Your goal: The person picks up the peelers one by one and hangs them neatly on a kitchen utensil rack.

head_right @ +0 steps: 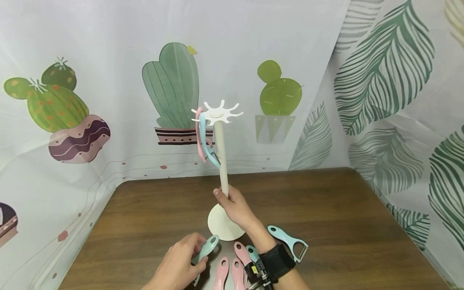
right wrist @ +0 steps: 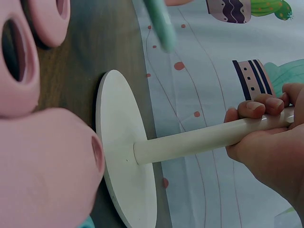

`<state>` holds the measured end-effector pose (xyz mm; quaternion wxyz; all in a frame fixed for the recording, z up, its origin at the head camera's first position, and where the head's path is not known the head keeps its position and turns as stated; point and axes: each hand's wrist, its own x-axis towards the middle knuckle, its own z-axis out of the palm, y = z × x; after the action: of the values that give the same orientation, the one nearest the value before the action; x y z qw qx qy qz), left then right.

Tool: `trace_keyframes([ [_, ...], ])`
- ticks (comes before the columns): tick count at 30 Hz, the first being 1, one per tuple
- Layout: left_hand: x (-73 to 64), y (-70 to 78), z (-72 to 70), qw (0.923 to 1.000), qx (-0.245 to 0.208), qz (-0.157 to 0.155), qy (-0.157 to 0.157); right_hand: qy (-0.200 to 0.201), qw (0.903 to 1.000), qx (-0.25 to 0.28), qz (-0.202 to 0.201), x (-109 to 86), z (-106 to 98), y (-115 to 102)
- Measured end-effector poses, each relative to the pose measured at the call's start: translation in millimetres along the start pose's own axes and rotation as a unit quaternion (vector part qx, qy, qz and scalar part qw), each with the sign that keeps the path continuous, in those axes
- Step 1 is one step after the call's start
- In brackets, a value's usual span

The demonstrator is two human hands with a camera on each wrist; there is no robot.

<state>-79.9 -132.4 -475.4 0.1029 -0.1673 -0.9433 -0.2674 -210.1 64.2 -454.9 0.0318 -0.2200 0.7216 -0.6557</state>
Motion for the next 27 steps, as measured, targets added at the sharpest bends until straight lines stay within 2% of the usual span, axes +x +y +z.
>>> trace_keyframes([
  [10,13.3,-6.2,-16.5,0.9982,-0.042,-0.024,0.035,-0.003,1.0,-0.001,-0.007,0.1,0,1],
  [18,32.7,-17.9,-28.3,0.993,-0.097,-0.047,0.049,-0.004,1.0,-0.004,-0.005,-0.4,0,1],
  [23,45.4,-26.6,-39.7,0.9909,-0.112,-0.044,0.061,-0.007,0.9999,0.002,-0.01,0.0,0,0],
  [27,55.9,-32.8,-52.4,0.9907,-0.111,-0.03,0.074,-0.007,0.9999,0.005,-0.011,0.4,-1,0],
])
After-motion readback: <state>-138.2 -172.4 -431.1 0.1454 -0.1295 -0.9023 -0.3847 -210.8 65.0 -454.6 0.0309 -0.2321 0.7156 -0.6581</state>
